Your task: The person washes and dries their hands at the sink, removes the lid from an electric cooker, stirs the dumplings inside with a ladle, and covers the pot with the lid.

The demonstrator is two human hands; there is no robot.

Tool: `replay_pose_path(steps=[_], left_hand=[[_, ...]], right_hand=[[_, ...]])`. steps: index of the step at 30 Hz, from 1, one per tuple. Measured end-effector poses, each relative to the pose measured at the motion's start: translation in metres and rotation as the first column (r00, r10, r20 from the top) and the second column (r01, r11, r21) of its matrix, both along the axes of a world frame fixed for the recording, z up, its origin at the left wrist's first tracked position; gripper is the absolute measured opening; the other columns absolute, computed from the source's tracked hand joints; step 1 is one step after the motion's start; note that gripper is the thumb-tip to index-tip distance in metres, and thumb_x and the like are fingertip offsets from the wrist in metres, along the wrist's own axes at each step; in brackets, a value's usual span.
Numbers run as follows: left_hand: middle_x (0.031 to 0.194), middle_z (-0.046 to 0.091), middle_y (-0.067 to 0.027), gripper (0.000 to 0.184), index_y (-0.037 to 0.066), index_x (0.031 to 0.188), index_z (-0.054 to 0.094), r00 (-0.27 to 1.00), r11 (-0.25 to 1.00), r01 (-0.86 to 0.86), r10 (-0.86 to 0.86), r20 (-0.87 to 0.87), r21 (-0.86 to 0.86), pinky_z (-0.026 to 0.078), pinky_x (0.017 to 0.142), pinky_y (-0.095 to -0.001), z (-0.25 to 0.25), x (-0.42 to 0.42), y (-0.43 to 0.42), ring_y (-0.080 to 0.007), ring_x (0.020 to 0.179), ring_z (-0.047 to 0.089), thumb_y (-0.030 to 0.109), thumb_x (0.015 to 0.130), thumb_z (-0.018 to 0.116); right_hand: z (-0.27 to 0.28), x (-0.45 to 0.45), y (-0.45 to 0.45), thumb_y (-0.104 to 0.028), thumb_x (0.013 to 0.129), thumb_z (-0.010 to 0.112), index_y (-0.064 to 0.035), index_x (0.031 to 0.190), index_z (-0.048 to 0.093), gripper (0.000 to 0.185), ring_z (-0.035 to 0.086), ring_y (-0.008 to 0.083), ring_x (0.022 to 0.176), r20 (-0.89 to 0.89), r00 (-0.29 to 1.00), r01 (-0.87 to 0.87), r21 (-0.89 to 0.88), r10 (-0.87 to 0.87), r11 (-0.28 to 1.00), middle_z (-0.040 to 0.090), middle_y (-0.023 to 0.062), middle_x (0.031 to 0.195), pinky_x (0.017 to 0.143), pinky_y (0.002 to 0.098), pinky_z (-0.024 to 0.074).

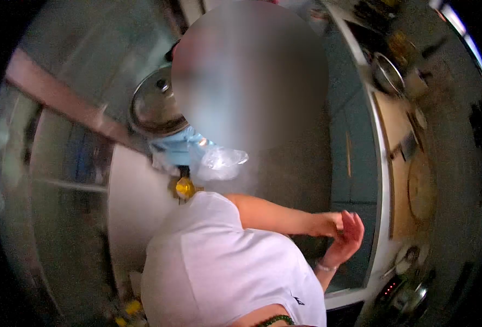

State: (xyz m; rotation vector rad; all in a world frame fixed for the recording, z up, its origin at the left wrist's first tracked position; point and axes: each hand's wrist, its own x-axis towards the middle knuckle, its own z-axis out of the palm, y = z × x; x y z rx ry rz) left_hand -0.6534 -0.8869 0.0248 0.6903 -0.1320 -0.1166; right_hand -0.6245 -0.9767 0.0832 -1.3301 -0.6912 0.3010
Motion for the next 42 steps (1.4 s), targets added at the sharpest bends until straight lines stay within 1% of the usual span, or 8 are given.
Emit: replay_pose_path(steps=[5,10,13,17,30,32,36,42], left_hand=[[0.107,0.051,-0.0040,0.041,0.010,0.113,0.045,0.963,0.989,0.112,-0.132,0.236,0.097,0.042,0.089,-0.0333,-0.018,-0.034,-0.029,-0.0160,0.100,0.050,0.012,0.075,0.061],[0.092,0.040,0.0002,0.029,0.002,0.118,0.040,0.969,0.686,0.246,-0.185,0.162,-0.685,0.040,0.077,-0.0236,-0.004,-0.012,-0.023,-0.0105,0.084,0.043,0.012,0.091,0.045],[0.133,0.032,-0.0049,0.051,0.016,0.135,0.027,0.981,0.962,0.138,-0.165,-0.100,-0.234,0.033,0.096,-0.0364,-0.018,0.008,-0.006,-0.0174,0.119,0.035,0.041,0.091,0.036],[0.147,0.019,-0.0017,0.063,0.026,0.142,0.015,0.990,0.986,0.077,-0.093,0.103,0.150,0.024,0.102,-0.0422,0.009,0.011,0.001,-0.0196,0.131,0.026,0.060,0.089,0.023],[0.140,0.031,-0.0056,0.059,0.008,0.140,0.021,0.887,0.927,0.372,-0.371,-0.275,-0.050,0.032,0.100,-0.0359,0.038,0.026,0.024,-0.0192,0.125,0.034,0.040,0.092,0.037],[0.142,0.028,-0.0050,0.063,0.007,0.140,0.019,0.889,0.902,0.432,-0.427,-0.162,-0.009,0.031,0.100,-0.0353,0.039,0.038,0.035,-0.0190,0.126,0.032,0.038,0.091,0.044],[0.142,0.028,-0.0040,0.082,0.008,0.141,0.018,0.909,0.858,0.416,-0.402,-0.112,0.302,0.029,0.104,-0.0330,0.013,0.073,0.038,-0.0159,0.129,0.028,0.023,0.078,0.069],[0.145,0.021,-0.0087,0.078,0.010,0.140,0.020,0.930,0.891,0.359,-0.368,-0.020,0.278,0.028,0.105,-0.0390,0.031,0.132,0.050,-0.0233,0.131,0.025,0.024,0.078,0.066]], right_hand=[[0.013,-0.046,-0.007,-0.054,0.086,0.041,0.0006,0.112,0.054,0.061,0.057,0.0246,0.102,0.205,0.956,0.218,-0.015,-0.210,0.976,0.060,0.0145,0.109,0.096,0.0384,0.0373],[0.023,-0.033,0.011,-0.043,0.087,0.045,0.0012,0.112,0.054,0.051,0.048,0.0274,0.115,0.183,0.936,0.293,0.062,-0.299,0.954,0.055,0.0152,0.117,0.103,0.0401,0.0232],[0.008,-0.029,0.025,-0.039,0.086,0.049,-0.0032,0.124,0.045,0.052,0.013,0.0307,0.136,0.408,0.827,0.424,-0.002,-0.387,0.905,0.039,0.0147,0.135,0.107,0.0425,0.0122],[0.007,-0.040,0.029,-0.044,0.087,0.044,-0.0094,0.127,0.044,0.053,0.015,0.0329,0.135,0.570,0.774,0.472,-0.228,-0.277,0.852,0.036,0.0118,0.139,0.108,0.0478,0.0070],[-0.096,0.054,-0.040,-0.043,0.089,0.042,-0.0129,0.128,0.044,0.049,0.030,0.0334,0.129,0.280,0.858,0.502,-0.634,-0.431,0.588,0.043,0.0099,0.134,0.103,0.0549,0.0186],[-0.081,0.067,-0.044,-0.044,0.091,0.042,-0.0063,0.131,0.039,0.054,0.033,0.0303,0.128,0.221,0.770,0.633,-0.373,-0.598,0.678,0.039,0.0151,0.135,0.103,0.0351,0.0271],[0.006,0.079,-0.018,-0.057,0.084,0.046,-0.0079,0.136,0.030,0.073,0.023,0.0228,0.132,-0.014,0.962,0.267,0.260,-0.273,0.928,0.029,0.0096,0.142,0.107,0.0414,0.0164],[0.049,0.111,0.037,-0.054,0.086,0.044,0.0003,0.133,0.032,0.073,0.032,0.0260,0.128,0.171,0.985,-0.031,0.179,0.000,0.983,0.037,0.0154,0.135,0.105,0.0407,0.0220]])
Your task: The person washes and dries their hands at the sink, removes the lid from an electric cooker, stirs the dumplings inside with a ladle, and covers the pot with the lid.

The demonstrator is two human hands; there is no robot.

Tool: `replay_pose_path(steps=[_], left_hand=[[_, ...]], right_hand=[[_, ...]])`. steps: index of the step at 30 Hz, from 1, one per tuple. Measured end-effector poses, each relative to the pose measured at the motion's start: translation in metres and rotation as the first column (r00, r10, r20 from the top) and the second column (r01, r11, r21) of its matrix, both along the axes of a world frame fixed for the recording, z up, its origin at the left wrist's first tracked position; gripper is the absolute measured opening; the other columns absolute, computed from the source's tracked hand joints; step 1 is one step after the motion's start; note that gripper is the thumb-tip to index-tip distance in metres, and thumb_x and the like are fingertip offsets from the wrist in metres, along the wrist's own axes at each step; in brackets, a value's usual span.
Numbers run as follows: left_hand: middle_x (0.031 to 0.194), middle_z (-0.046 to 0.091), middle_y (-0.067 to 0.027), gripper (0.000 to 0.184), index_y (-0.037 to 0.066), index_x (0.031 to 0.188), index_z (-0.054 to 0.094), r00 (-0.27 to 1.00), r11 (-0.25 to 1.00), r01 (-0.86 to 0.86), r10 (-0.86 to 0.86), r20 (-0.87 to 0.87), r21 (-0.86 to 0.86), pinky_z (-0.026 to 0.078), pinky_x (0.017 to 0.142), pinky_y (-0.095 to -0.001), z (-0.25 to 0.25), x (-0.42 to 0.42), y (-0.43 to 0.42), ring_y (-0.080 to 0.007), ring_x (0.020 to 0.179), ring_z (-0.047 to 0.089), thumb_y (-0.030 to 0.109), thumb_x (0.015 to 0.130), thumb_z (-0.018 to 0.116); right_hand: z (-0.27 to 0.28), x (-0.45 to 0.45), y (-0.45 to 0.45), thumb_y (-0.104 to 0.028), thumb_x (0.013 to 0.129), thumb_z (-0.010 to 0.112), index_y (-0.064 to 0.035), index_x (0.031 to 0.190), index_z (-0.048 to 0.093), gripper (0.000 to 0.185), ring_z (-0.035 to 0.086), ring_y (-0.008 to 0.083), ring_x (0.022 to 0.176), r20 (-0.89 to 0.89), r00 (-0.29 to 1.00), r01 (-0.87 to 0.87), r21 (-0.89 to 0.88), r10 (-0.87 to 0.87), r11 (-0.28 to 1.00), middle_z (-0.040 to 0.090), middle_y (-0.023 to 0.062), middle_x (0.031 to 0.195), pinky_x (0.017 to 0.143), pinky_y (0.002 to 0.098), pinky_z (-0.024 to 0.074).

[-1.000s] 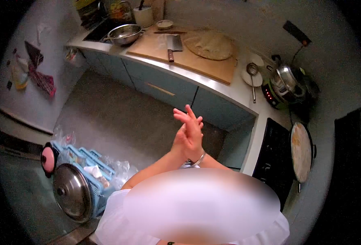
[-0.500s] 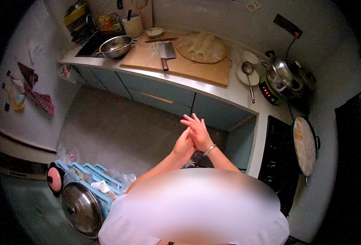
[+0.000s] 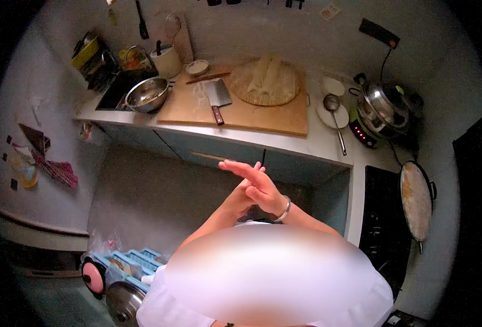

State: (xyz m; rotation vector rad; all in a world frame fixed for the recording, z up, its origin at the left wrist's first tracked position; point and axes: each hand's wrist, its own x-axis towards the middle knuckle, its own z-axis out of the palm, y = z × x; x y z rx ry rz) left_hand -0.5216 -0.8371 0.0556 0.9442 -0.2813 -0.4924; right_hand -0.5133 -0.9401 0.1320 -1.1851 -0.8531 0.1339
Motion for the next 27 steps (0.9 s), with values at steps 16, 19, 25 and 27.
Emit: replay_pose_path(steps=[16,19,25,27], left_hand=[[0.147,0.013,-0.0081,0.070,0.017,0.141,0.010,0.993,0.955,0.076,-0.098,-0.063,-0.287,0.024,0.106,-0.0433,0.005,0.112,0.024,-0.0250,0.133,0.020,0.034,0.086,0.049],[0.147,0.011,-0.0080,0.068,0.019,0.142,0.008,0.990,0.943,0.097,-0.123,-0.062,-0.319,0.024,0.106,-0.0442,0.003,0.121,0.025,-0.0253,0.134,0.019,0.036,0.087,0.045],[0.148,0.009,-0.0078,0.065,0.021,0.142,0.004,0.985,0.910,0.139,-0.167,-0.039,-0.390,0.022,0.106,-0.0458,-0.005,0.135,0.030,-0.0260,0.134,0.017,0.040,0.090,0.039],[0.149,0.008,-0.0077,0.064,0.022,0.143,0.003,0.986,0.901,0.148,-0.169,-0.015,-0.407,0.022,0.106,-0.0464,-0.012,0.138,0.031,-0.0262,0.135,0.016,0.041,0.091,0.037]], right_hand=[[0.024,0.107,0.042,-0.041,0.082,0.051,0.0026,0.114,0.054,0.054,0.057,0.0303,0.104,0.516,0.745,0.561,-0.143,-0.423,0.815,0.058,0.0166,0.112,0.088,0.0370,0.0433],[0.017,0.120,0.045,-0.041,0.083,0.050,0.0025,0.115,0.053,0.054,0.053,0.0316,0.110,0.519,0.729,0.605,-0.183,-0.446,0.775,0.056,0.0170,0.116,0.093,0.0376,0.0397],[-0.010,0.138,0.054,-0.043,0.084,0.051,-0.0043,0.121,0.050,0.053,0.036,0.0343,0.125,0.463,0.716,0.679,-0.288,-0.522,0.675,0.045,0.0158,0.130,0.100,0.0435,0.0303],[-0.018,0.137,0.061,-0.043,0.083,0.053,-0.0065,0.122,0.049,0.054,0.031,0.0354,0.128,0.475,0.697,0.702,-0.301,-0.537,0.645,0.041,0.0143,0.133,0.101,0.0461,0.0284]])
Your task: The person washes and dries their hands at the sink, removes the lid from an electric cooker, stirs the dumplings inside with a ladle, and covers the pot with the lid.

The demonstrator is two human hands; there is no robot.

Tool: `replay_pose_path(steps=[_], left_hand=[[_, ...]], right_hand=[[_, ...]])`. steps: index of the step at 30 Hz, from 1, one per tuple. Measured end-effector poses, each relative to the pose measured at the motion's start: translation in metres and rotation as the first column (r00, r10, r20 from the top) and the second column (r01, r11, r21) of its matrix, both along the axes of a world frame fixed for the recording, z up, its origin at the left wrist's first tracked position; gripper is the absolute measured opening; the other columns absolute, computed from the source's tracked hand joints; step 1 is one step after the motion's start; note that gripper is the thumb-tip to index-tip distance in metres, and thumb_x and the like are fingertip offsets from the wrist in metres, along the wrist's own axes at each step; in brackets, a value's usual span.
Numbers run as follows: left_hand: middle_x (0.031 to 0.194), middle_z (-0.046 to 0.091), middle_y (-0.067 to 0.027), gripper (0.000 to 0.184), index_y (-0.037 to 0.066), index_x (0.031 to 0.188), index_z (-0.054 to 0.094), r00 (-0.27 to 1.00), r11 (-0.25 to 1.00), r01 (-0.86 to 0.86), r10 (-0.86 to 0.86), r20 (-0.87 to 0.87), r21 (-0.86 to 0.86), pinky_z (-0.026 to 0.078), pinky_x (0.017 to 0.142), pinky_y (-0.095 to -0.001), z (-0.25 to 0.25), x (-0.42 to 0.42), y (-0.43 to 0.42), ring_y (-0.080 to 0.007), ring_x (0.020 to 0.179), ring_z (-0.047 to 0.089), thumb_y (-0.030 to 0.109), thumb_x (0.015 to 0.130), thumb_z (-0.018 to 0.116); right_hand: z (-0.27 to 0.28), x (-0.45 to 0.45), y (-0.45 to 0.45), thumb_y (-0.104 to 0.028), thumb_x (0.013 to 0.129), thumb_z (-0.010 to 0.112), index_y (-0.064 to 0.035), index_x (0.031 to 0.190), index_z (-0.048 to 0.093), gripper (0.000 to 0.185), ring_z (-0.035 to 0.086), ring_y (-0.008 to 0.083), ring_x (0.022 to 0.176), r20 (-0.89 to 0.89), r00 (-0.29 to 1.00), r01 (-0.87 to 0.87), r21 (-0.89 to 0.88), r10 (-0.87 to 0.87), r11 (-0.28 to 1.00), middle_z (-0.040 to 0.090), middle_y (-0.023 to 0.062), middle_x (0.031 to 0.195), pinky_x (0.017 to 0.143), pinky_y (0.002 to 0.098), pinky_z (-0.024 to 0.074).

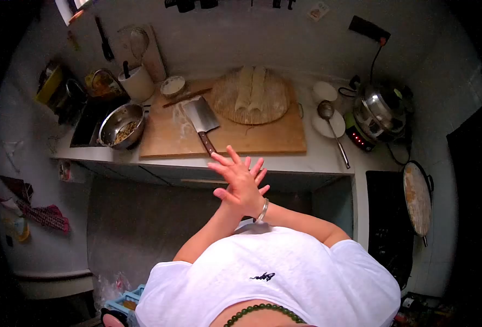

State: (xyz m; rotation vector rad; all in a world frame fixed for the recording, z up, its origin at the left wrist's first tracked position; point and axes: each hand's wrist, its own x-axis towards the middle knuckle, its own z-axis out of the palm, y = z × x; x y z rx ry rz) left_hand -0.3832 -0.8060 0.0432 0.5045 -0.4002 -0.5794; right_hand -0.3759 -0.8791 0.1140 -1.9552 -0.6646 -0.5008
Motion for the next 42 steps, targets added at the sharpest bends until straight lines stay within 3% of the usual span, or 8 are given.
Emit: replay_pose_path(steps=[9,15,21,23,24,33,36,42], left_hand=[[0.146,0.019,-0.0106,0.079,0.021,0.142,0.015,0.923,0.871,-0.293,0.365,-0.119,0.394,0.019,0.105,-0.0473,0.061,0.014,0.001,-0.0277,0.133,0.022,0.070,0.081,0.025],[0.144,0.024,-0.0078,0.067,0.021,0.140,0.021,0.964,0.991,-0.125,0.131,-0.230,0.041,0.031,0.100,-0.0458,0.011,0.026,0.011,-0.0263,0.130,0.028,0.063,0.087,0.025],[0.127,0.044,-0.0080,0.075,0.011,0.129,0.036,0.879,0.959,-0.205,0.267,-0.394,0.194,0.036,0.097,-0.0386,0.032,0.008,0.014,-0.0243,0.118,0.042,0.068,0.085,0.016],[0.117,0.050,-0.0102,0.080,0.004,0.124,0.042,0.954,0.989,0.096,-0.059,-0.296,0.114,0.036,0.095,-0.0357,0.018,0.006,0.016,-0.0216,0.108,0.048,0.069,0.084,0.015],[0.111,0.053,-0.0115,0.085,-0.002,0.117,0.045,0.935,0.985,0.116,-0.066,-0.350,0.124,0.035,0.095,-0.0361,0.013,0.004,0.018,-0.0202,0.102,0.050,0.069,0.084,0.014],[0.118,0.052,-0.0118,0.064,-0.001,0.119,0.047,0.993,0.971,0.082,-0.061,-0.098,0.224,0.037,0.097,-0.0370,0.033,-0.006,0.017,-0.0199,0.107,0.050,0.054,0.090,0.031],[0.125,0.048,-0.0134,0.049,-0.001,0.123,0.044,0.995,0.990,-0.030,0.042,-0.088,0.135,0.038,0.099,-0.0361,0.052,-0.004,0.013,-0.0212,0.112,0.049,0.038,0.094,0.037],[0.121,0.047,-0.0092,0.026,0.000,0.116,0.046,0.959,0.996,-0.092,0.084,-0.272,-0.017,0.040,0.098,-0.0310,0.043,-0.007,-0.023,-0.0185,0.113,0.048,0.000,0.090,0.042]], right_hand=[[-0.014,-0.013,0.009,-0.038,0.084,0.054,-0.0124,0.131,0.042,0.055,0.010,0.0312,0.137,-0.039,0.985,-0.171,-0.217,0.166,0.961,0.025,0.0112,0.144,0.108,0.0471,0.0076],[-0.032,0.003,-0.013,-0.068,0.081,0.035,-0.0185,0.127,0.049,0.069,0.019,0.0290,0.135,0.054,0.962,-0.237,-0.316,0.267,0.918,0.033,0.0081,0.141,0.108,0.0486,0.0028],[-0.035,0.018,-0.039,-0.055,0.073,0.056,-0.0166,0.119,0.053,0.060,0.043,0.0286,0.120,0.013,1.000,-0.007,-0.399,0.014,0.917,0.050,0.0104,0.126,0.102,0.0490,0.0242],[-0.035,0.018,-0.053,-0.045,0.070,0.062,-0.0125,0.106,0.058,0.049,0.057,0.0284,0.096,-0.283,0.959,-0.130,-0.505,-0.021,0.853,0.061,0.0112,0.102,0.085,0.0417,0.0426],[-0.036,0.013,-0.054,-0.039,0.072,0.063,-0.0092,0.090,0.063,0.035,0.060,0.0295,0.074,-0.190,0.982,-0.079,-0.438,-0.006,0.895,0.064,0.0097,0.083,0.065,0.0368,0.0475],[-0.063,0.019,-0.081,-0.048,0.082,0.055,0.0002,0.090,0.064,0.050,0.060,0.0149,0.076,-0.623,0.681,-0.263,0.280,0.383,0.923,0.064,0.0067,0.088,0.067,0.0285,0.0463],[-0.019,0.010,-0.082,-0.052,0.082,0.054,0.0000,0.122,0.047,0.066,0.049,0.0164,0.111,-0.354,0.676,-0.269,0.697,0.646,0.664,0.055,0.0095,0.116,0.092,0.0309,0.0388],[-0.012,0.000,-0.062,-0.033,0.091,0.048,-0.0029,0.094,0.053,0.030,0.058,0.0209,0.082,-0.265,0.708,0.062,0.947,0.654,0.316,0.058,0.0095,0.082,0.084,0.0373,0.0469]])
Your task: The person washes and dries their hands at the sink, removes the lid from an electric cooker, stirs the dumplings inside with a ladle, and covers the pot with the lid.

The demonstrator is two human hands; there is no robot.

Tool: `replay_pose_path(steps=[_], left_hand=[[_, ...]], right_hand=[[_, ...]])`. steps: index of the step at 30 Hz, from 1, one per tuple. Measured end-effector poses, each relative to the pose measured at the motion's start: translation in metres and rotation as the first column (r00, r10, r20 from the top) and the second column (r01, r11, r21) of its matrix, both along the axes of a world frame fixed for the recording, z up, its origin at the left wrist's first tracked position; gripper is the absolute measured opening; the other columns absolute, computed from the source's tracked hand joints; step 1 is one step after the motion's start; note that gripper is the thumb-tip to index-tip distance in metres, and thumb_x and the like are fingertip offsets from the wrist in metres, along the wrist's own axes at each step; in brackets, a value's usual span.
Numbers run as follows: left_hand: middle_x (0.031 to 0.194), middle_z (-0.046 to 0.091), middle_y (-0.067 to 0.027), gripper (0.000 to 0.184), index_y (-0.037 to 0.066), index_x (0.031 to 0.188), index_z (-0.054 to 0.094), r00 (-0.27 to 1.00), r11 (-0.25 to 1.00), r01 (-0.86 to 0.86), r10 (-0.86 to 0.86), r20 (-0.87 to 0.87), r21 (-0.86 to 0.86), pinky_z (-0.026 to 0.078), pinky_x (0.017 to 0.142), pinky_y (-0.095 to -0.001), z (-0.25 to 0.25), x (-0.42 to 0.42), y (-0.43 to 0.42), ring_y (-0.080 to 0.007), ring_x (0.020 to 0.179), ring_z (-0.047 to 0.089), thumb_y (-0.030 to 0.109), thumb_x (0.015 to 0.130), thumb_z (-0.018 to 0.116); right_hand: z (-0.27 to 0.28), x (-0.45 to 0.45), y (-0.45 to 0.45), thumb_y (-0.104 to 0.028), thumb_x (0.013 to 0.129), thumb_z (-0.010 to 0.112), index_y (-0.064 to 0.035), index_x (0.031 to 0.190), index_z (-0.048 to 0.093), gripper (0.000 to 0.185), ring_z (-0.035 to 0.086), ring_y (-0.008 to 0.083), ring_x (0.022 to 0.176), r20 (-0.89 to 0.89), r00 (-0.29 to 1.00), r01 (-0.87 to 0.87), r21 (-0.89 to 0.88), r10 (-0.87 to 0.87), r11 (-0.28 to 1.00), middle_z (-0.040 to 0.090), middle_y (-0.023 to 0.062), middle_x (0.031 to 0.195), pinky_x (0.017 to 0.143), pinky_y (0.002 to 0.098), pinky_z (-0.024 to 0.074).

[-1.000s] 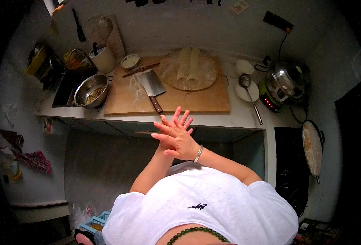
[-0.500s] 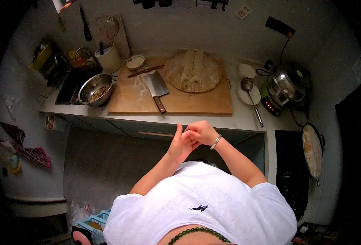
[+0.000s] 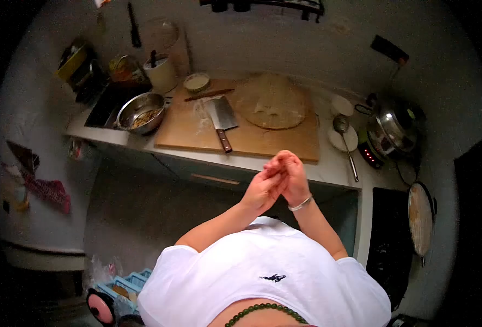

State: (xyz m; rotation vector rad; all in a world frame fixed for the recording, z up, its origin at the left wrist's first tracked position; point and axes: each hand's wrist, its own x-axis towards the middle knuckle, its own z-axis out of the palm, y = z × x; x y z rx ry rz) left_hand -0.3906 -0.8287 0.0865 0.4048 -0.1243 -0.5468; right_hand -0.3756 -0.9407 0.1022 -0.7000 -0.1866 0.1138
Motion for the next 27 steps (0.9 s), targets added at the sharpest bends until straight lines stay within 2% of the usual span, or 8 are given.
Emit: replay_pose_path(steps=[9,11,13,17,18,19,21,27], left_hand=[[0.105,0.059,-0.0065,0.021,-0.003,0.106,0.059,0.917,0.914,-0.041,-0.126,0.377,0.405,0.043,0.089,-0.0256,0.000,0.011,-0.008,-0.0115,0.100,0.053,0.002,0.086,0.052],[0.093,0.064,-0.0051,0.016,0.000,0.097,0.065,0.659,0.686,-0.268,-0.381,0.649,0.676,0.044,0.081,-0.0247,0.011,0.012,0.001,-0.0093,0.094,0.055,0.004,0.083,0.059],[0.073,0.063,-0.0059,0.013,-0.001,0.075,0.067,0.656,0.581,-0.163,-0.540,0.527,0.798,0.044,0.072,-0.0252,0.011,0.009,0.002,-0.0105,0.082,0.055,0.011,0.078,0.065],[0.088,0.063,-0.0090,0.022,0.000,0.093,0.064,0.599,0.474,0.034,-0.714,0.362,0.880,0.044,0.079,-0.0271,0.000,0.021,-0.010,-0.0128,0.090,0.056,0.017,0.079,0.064],[0.099,0.062,-0.0106,0.030,0.000,0.103,0.061,0.547,0.499,0.036,-0.735,0.400,0.866,0.043,0.084,-0.0280,-0.001,0.021,-0.016,-0.0135,0.097,0.056,0.020,0.080,0.063],[0.130,0.044,-0.0134,0.055,0.006,0.130,0.041,0.591,0.705,0.023,-0.582,0.559,0.709,0.032,0.100,-0.0321,-0.037,0.025,-0.030,-0.0178,0.120,0.041,0.026,0.082,0.059],[0.132,0.040,-0.0131,0.057,0.007,0.132,0.037,0.633,0.731,0.050,-0.551,0.544,0.681,0.030,0.102,-0.0329,-0.035,0.024,-0.033,-0.0186,0.123,0.037,0.027,0.083,0.058],[0.145,0.020,-0.0113,0.070,0.013,0.141,0.019,0.832,0.828,0.120,-0.384,0.400,0.547,0.018,0.108,-0.0365,-0.031,0.032,-0.021,-0.0229,0.133,0.019,0.031,0.084,0.055]], right_hand=[[-0.003,0.006,-0.028,-0.044,0.093,0.039,-0.0125,0.051,0.040,0.052,0.052,0.0158,0.057,-0.302,0.953,0.033,0.007,-0.029,0.999,0.046,0.0025,0.051,0.071,0.0368,0.0491],[-0.009,0.007,-0.049,-0.046,0.092,0.039,-0.0127,0.050,0.039,0.054,0.055,0.0173,0.057,-0.254,0.964,-0.138,-0.243,0.074,0.960,0.049,0.0038,0.053,0.069,0.0365,0.0507],[0.000,0.002,-0.061,-0.048,0.092,0.039,-0.0100,0.056,0.046,0.052,0.060,0.0190,0.061,-0.274,0.957,-0.196,-0.355,0.098,0.914,0.055,0.0062,0.058,0.069,0.0343,0.0515],[0.024,-0.008,-0.041,-0.055,0.088,0.040,0.0012,0.098,0.056,0.059,0.060,0.0223,0.092,0.115,0.993,0.081,-0.534,-0.022,0.842,0.062,0.0150,0.093,0.086,0.0346,0.0451],[0.035,-0.017,-0.024,-0.054,0.088,0.042,0.0019,0.104,0.054,0.059,0.058,0.0230,0.098,0.203,0.974,0.023,-0.522,0.098,0.853,0.060,0.0152,0.102,0.089,0.0352,0.0423],[0.039,-0.022,-0.014,-0.052,0.087,0.043,0.0026,0.111,0.053,0.061,0.055,0.0236,0.104,0.287,0.934,-0.036,-0.517,0.213,0.855,0.058,0.0153,0.111,0.093,0.0357,0.0395],[0.023,-0.022,-0.012,-0.053,0.088,0.042,0.0026,0.119,0.048,0.065,0.054,0.0241,0.106,0.347,0.843,-0.123,-0.620,0.412,0.775,0.055,0.0147,0.118,0.092,0.0339,0.0398],[0.024,-0.028,-0.007,-0.048,0.086,0.049,-0.0005,0.104,0.060,0.052,0.061,0.0228,0.092,0.436,0.866,0.165,-0.712,0.246,0.682,0.064,0.0119,0.098,0.081,0.0318,0.0466]])
